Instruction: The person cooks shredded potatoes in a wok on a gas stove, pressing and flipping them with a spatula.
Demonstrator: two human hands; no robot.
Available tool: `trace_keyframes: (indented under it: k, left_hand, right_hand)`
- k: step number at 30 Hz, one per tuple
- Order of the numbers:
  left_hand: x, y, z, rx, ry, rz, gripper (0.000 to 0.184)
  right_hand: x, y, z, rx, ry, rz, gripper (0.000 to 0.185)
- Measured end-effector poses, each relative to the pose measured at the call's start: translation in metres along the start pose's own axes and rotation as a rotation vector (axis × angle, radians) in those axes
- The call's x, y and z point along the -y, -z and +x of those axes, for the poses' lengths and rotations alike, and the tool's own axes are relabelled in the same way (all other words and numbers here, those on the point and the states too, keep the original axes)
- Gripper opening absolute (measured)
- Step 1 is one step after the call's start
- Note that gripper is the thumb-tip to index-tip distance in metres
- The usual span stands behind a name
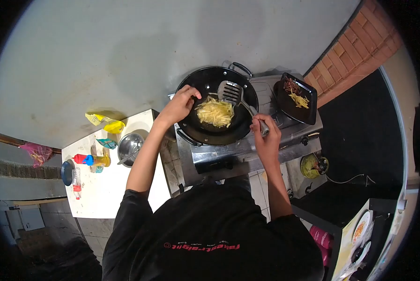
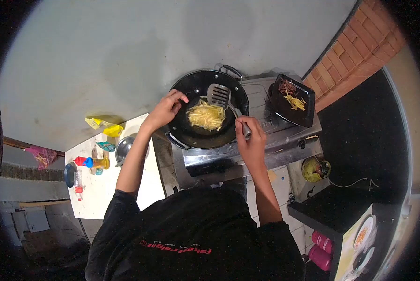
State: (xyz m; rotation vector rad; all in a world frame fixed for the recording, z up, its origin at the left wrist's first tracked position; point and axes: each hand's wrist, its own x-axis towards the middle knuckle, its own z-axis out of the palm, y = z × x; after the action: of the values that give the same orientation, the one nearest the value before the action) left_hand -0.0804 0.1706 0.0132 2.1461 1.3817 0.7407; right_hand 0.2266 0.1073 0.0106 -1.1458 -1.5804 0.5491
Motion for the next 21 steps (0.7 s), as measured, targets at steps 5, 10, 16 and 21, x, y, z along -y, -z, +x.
trace_keyframes:
  k: [5,10,16,21]
  left_hand:
    - [-0.026,0.013,-0.057,-0.360,0.098,-0.029,0.028]
    - [0.010,-0.012,-0.139,-0.588,0.554,-0.042,0.028]
    - [0.060,-0.023,-0.208,-0.896,0.703,-0.190,0.038]
    - [0.067,0.044,-0.160,-1.032,0.598,0.044,0.042]
  right_hand:
    - [-0.004,-0.002,0.005,0.034,-0.061,0.000,0.008]
    - [-0.010,-0.006,0.009,0.050,-0.236,0.070,0.014]
    - [-0.014,-0.018,0.009,0.106,-0.228,0.004,0.017]
    - [-0.010,-0.022,0.003,0.113,-0.278,0.051,0.017]
